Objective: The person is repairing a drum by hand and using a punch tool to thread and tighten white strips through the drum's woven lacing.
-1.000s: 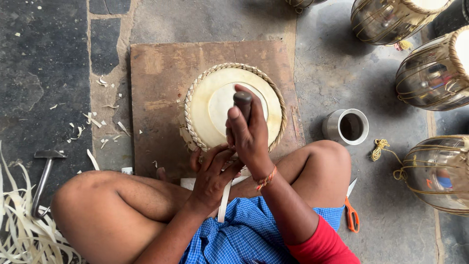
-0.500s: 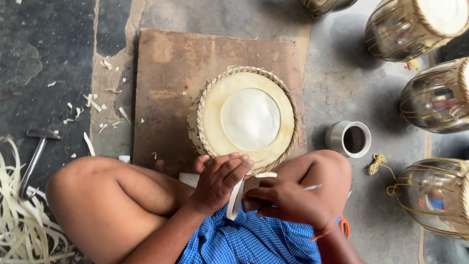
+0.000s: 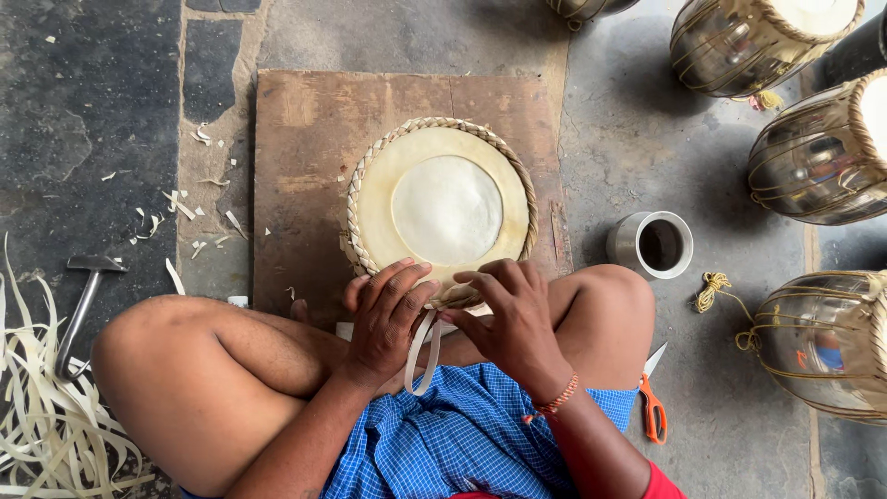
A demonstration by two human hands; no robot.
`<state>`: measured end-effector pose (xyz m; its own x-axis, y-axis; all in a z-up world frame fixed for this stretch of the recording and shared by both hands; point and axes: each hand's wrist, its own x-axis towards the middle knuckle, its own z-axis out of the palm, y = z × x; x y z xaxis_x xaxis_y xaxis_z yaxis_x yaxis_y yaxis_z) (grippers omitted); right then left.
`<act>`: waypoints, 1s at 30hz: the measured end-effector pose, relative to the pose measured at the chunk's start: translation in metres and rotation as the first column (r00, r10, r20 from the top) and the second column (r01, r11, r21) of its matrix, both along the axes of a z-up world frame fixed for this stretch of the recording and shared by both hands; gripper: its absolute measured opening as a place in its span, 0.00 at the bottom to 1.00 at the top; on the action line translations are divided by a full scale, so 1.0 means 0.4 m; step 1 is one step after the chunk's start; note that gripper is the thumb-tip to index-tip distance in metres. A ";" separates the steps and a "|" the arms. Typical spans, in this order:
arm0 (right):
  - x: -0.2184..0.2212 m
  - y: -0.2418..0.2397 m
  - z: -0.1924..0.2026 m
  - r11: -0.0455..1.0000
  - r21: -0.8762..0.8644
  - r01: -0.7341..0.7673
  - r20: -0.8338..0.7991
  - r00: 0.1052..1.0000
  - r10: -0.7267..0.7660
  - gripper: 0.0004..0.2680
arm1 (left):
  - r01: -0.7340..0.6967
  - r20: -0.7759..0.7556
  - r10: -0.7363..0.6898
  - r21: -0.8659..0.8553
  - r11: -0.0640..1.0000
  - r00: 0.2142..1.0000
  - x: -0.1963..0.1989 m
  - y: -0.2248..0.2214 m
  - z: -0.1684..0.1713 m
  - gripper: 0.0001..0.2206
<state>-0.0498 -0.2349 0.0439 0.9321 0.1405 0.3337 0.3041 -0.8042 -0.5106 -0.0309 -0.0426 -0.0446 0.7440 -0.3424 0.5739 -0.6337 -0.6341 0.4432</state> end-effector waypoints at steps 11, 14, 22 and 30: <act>0.073 -0.032 -0.014 0.680 0.732 -0.044 -0.076 0.986 0.146 0.06 | 0.031 0.099 -0.034 0.027 0.999 0.995 0.028 0.003 0.000 0.14; 0.082 -0.043 0.015 0.604 0.795 0.057 -0.244 0.942 0.232 0.09 | 0.040 0.101 -0.047 0.070 0.997 0.994 0.039 -0.002 0.017 0.14; 0.101 -0.088 -0.053 0.970 0.103 -0.219 0.063 0.975 0.213 0.05 | 0.137 0.027 -0.140 0.069 0.988 0.990 0.130 -0.022 0.046 0.12; 0.272 -0.158 -0.062 0.085 0.995 0.055 -0.063 0.993 0.099 0.11 | 0.231 -0.019 -0.232 -0.055 0.971 0.972 0.243 -0.058 0.101 0.13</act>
